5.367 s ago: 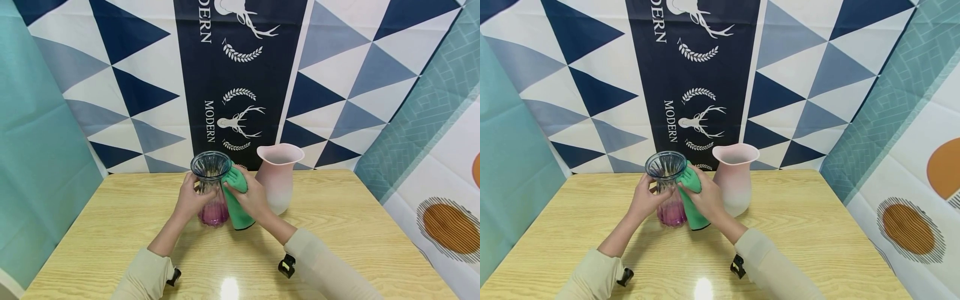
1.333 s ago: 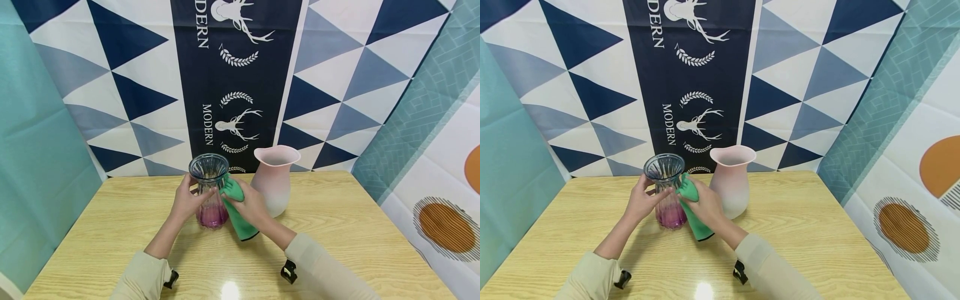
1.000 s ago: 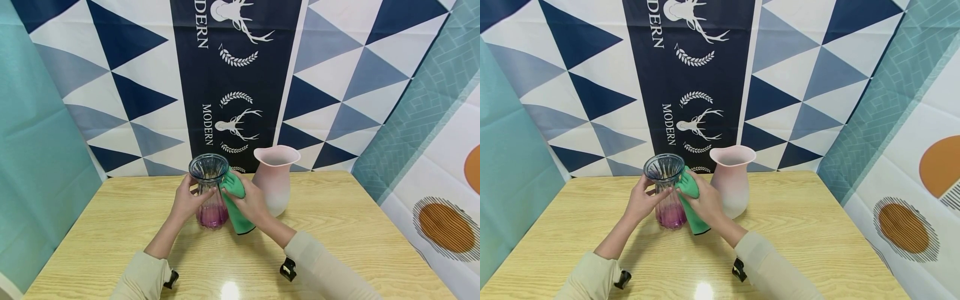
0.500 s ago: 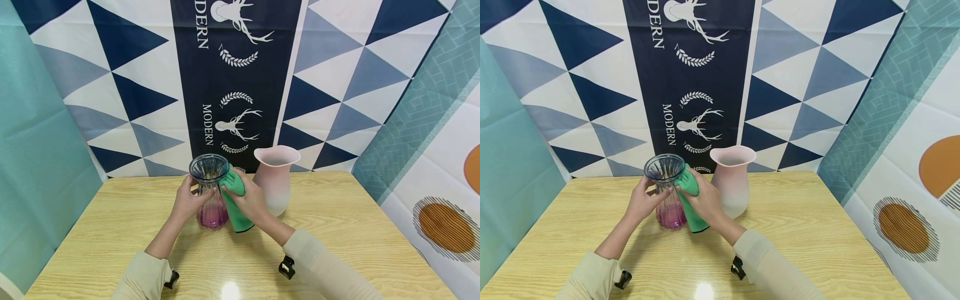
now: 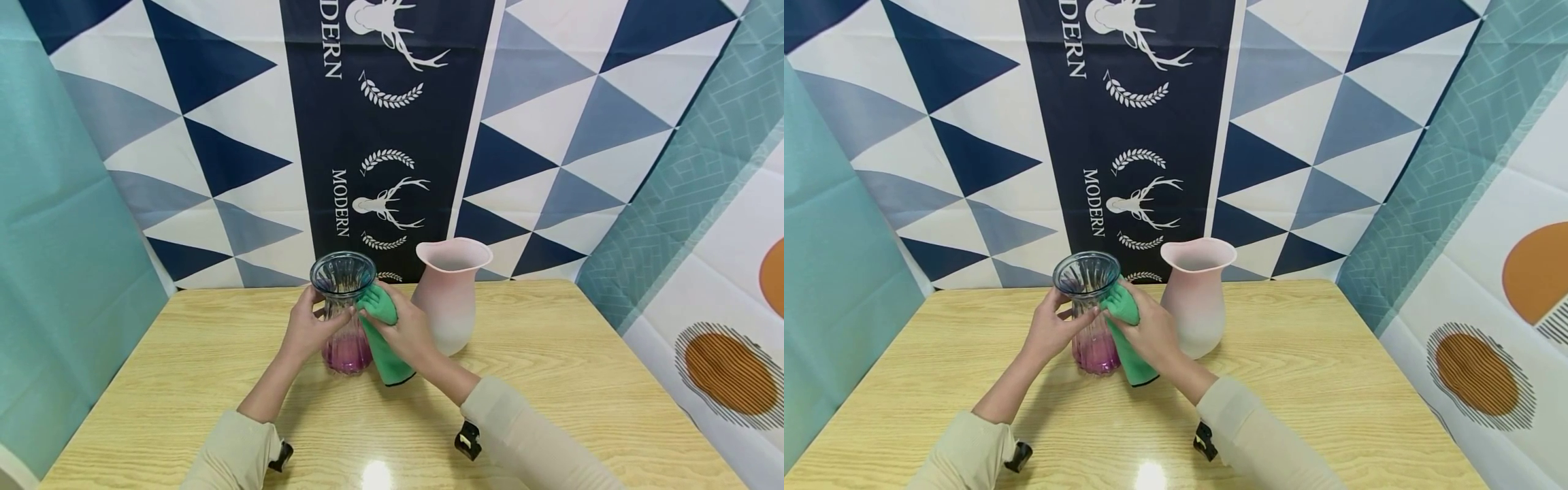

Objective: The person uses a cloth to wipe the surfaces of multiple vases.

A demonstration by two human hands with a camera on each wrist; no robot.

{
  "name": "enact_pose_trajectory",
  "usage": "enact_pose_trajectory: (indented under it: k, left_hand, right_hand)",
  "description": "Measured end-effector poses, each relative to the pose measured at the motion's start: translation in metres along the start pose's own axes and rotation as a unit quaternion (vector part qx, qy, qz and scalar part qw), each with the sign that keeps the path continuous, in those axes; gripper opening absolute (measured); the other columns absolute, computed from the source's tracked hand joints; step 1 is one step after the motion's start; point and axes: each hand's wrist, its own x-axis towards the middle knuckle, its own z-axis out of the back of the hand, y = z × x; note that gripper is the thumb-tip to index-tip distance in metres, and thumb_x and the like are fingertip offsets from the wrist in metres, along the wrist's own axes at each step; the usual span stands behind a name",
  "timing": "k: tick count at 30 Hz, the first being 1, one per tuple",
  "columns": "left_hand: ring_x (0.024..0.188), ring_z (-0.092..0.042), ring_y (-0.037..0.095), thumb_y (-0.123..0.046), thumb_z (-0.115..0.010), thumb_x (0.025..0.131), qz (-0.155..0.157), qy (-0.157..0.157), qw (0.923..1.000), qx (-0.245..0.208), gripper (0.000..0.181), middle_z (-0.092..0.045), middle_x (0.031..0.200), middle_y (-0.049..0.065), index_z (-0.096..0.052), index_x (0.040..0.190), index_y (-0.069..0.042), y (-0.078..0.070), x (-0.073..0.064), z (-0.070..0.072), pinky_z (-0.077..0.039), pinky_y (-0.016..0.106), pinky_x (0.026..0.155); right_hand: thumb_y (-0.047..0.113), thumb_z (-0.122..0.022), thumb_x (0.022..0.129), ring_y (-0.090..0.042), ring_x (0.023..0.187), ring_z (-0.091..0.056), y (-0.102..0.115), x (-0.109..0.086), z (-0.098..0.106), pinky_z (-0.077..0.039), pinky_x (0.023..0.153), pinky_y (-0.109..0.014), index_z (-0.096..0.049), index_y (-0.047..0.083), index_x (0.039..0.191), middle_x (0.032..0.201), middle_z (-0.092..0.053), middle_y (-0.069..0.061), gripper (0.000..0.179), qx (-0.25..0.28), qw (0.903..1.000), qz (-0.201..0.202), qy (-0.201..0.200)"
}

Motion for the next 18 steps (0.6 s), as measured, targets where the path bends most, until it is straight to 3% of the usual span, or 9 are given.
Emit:
enact_pose_trajectory:
  k: [9, 18]
  left_hand:
    - [0.116, -0.053, 0.028, -0.024, -0.075, 0.078, 0.005, 0.003, 1.0000, -0.005, 0.061, -0.054, 0.126, 0.010, -0.046, 0.130, -0.010, -0.001, 0.001, -0.001, -0.048, 0.046, 0.095]
    - [0.115, -0.053, 0.029, -0.020, -0.076, 0.078, 0.002, -0.001, 1.0000, -0.007, 0.062, -0.053, 0.126, 0.012, -0.046, 0.131, -0.008, -0.001, 0.000, 0.000, -0.048, 0.047, 0.094]
  right_hand:
    - [0.033, -0.071, 0.083, -0.024, 0.101, -0.064, -0.004, -0.005, -0.002, -0.053, 0.081, -0.041, -0.051, 0.017, 0.131, 0.120, -0.064, -0.008, 0.055, 0.001, 0.9999, -0.007, 0.012]
    - [0.038, -0.068, 0.084, -0.024, 0.102, -0.064, -0.009, -0.013, -0.003, -0.054, 0.082, -0.040, -0.050, 0.018, 0.133, 0.121, -0.063, -0.007, 0.057, -0.015, 0.9980, -0.036, 0.050]
